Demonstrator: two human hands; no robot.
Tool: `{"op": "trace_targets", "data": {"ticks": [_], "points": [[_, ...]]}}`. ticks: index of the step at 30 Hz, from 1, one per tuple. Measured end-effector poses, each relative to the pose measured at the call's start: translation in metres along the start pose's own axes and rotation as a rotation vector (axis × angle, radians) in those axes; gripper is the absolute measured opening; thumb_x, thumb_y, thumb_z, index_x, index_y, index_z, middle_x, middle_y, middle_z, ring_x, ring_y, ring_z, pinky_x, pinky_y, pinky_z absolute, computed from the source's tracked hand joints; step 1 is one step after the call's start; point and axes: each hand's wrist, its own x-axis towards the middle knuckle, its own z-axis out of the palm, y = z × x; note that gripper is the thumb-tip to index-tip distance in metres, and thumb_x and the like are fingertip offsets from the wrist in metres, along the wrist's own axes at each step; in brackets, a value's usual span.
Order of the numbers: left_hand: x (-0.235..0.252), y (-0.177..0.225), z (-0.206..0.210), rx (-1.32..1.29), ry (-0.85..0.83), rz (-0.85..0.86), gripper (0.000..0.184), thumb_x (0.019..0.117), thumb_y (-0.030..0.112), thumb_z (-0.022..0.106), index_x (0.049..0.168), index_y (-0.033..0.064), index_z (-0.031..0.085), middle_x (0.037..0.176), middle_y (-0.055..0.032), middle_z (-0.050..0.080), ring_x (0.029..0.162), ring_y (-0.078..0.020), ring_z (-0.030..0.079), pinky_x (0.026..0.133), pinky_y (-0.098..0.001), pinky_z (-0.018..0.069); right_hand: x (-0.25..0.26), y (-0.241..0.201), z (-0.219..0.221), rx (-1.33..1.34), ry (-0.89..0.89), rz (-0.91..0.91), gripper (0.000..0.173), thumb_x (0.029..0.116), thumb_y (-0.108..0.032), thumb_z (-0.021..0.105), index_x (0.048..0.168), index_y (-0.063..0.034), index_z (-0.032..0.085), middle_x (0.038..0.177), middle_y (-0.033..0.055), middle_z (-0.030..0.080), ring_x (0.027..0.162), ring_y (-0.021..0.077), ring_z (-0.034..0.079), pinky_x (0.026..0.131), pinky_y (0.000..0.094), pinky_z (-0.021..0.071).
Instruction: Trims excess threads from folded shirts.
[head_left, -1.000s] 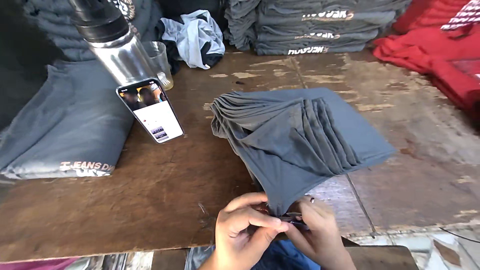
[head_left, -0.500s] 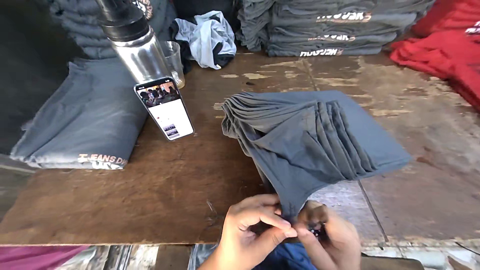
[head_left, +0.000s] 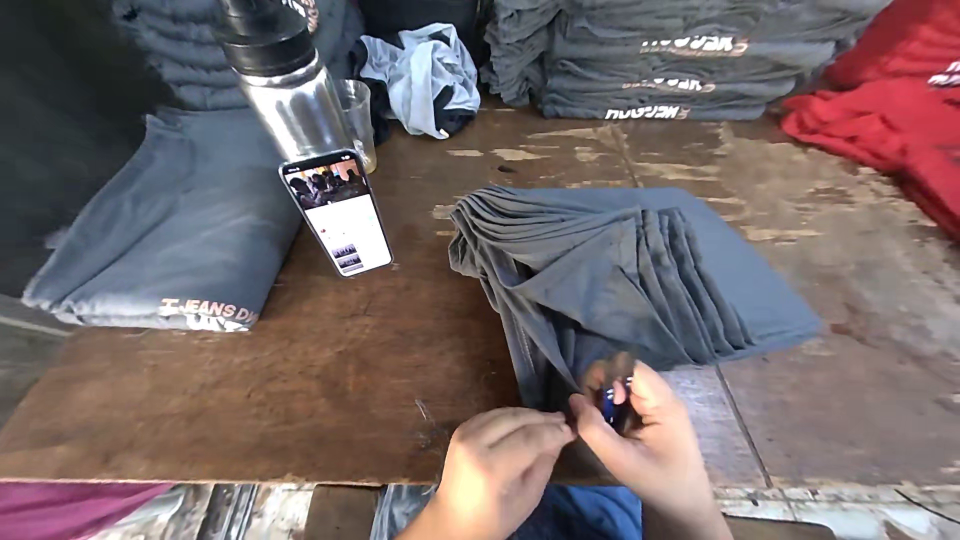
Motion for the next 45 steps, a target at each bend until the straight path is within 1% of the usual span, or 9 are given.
{"op": "trace_targets", "data": {"ticks": [4, 7, 14, 20, 30, 32, 35, 40, 45], "points": [[0.001, -0.005, 0.004, -0.355, 0.135, -0.268, 0.003, 0.0955, 0.006, 0.07, 0.098, 0.0051, 0.071, 0.096, -0.0033, 0.076, 0.085, -0.0089, 0.074, 0.076, -0.0245, 0.064, -0.002, -0.001, 0.006, 0.242, 0.181, -0.015, 0.017, 0.0912, -0.01, 0.067, 0.099, -0.0206, 0.058, 0.085, -0.0145, 0.06, 0.074, -0.0086, 0.055, 0.065, 0.0065, 0.0459], [-0.001, -0.006, 0.009, -0.529, 0.149, -0.372, 0.013, 0.0927, 0.006, 0.073, 0.106, 0.008, 0.072, 0.104, -0.0006, 0.076, 0.089, -0.0077, 0.074, 0.078, -0.0241, 0.063, -0.003, 0.002, 0.01, 0.416, 0.202, 0.004, 0.014, 0.0955, -0.011, 0.067, 0.101, -0.0209, 0.059, 0.087, -0.0121, 0.061, 0.075, -0.0058, 0.057, 0.066, 0.0092, 0.0489], [0.008, 0.0, 0.011, -0.136, 0.087, -0.114, 0.035, 0.0872, 0.018, 0.083, 0.113, 0.0009, 0.068, 0.116, -0.0092, 0.069, 0.104, -0.007, 0.067, 0.084, -0.017, 0.0578, -0.01, 0.001, 0.018, 0.387, 0.187, -0.005, 0.012, 0.0974, -0.013, 0.066, 0.101, -0.0201, 0.058, 0.089, -0.0104, 0.062, 0.078, -0.0051, 0.058, 0.07, 0.0097, 0.0497], [0.009, -0.001, 0.006, -0.114, 0.062, -0.079, 0.003, 0.0888, 0.004, 0.076, 0.092, 0.0033, 0.075, 0.097, -0.0061, 0.073, 0.096, -0.0088, 0.068, 0.087, -0.0187, 0.0559, -0.01, -0.002, 0.021, 0.304, 0.196, -0.04, 0.012, 0.0971, -0.015, 0.067, 0.103, -0.0206, 0.058, 0.091, -0.0115, 0.063, 0.078, -0.0068, 0.059, 0.069, 0.0077, 0.0498], [0.006, 0.009, -0.008, 0.044, 0.028, -0.035, 0.002, 0.0946, 0.001, 0.066, 0.094, 0.0029, 0.066, 0.097, -0.0068, 0.072, 0.095, -0.0093, 0.069, 0.088, -0.0176, 0.0557, -0.01, -0.003, 0.018, 0.203, 0.182, -0.065, 0.012, 0.0953, -0.014, 0.066, 0.099, -0.0182, 0.056, 0.088, -0.0092, 0.06, 0.074, -0.006, 0.056, 0.065, 0.0072, 0.0465], [0.007, 0.01, -0.011, 0.043, 0.021, -0.07, 0.002, 0.095, 0.002, 0.065, 0.094, 0.0033, 0.064, 0.097, -0.0062, 0.072, 0.095, -0.0082, 0.069, 0.087, -0.017, 0.056, -0.014, -0.004, 0.012, 0.126, 0.13, -0.05, 0.008, 0.0974, -0.018, 0.064, 0.098, -0.0174, 0.056, 0.091, -0.0072, 0.061, 0.076, -0.0039, 0.06, 0.066, 0.01, 0.0519], [0.006, 0.008, -0.016, -0.044, 0.024, -0.164, 0.004, 0.0972, 0.006, 0.066, 0.097, 0.0039, 0.063, 0.097, -0.0042, 0.07, 0.094, -0.0042, 0.069, 0.084, -0.0159, 0.0577, -0.027, -0.006, 0.001, 0.12, -0.064, 0.005, 0.02, 0.1027, -0.032, 0.061, 0.096, -0.0149, 0.054, 0.085, -0.0055, 0.055, 0.074, -0.0048, 0.053, 0.065, 0.0101, 0.0449], [0.005, 0.009, -0.021, -0.259, -0.011, -0.343, 0.006, 0.0986, 0.007, 0.064, 0.103, 0.0042, 0.062, 0.103, -0.0025, 0.069, 0.09, -0.0003, 0.066, 0.077, -0.0136, 0.0567, -0.055, -0.002, -0.006, 0.63, -0.547, 0.273, 0.031, 0.1067, -0.042, 0.052, 0.096, -0.0125, 0.056, 0.078, -0.0048, 0.052, 0.068, -0.0037, 0.048, 0.061, 0.0134, 0.0405], [0.007, 0.013, -0.024, -0.307, -0.021, -0.423, 0.006, 0.0954, 0.002, 0.063, 0.101, 0.0023, 0.061, 0.104, -0.0025, 0.069, 0.085, 0.0013, 0.065, 0.072, -0.0124, 0.0558, -0.067, 0.005, 0.003, 0.947, -0.642, 0.517, 0.036, 0.1074, -0.049, 0.044, 0.098, -0.0171, 0.058, 0.077, -0.0091, 0.053, 0.059, -0.0059, 0.044, 0.051, 0.0108, 0.0349]]}}
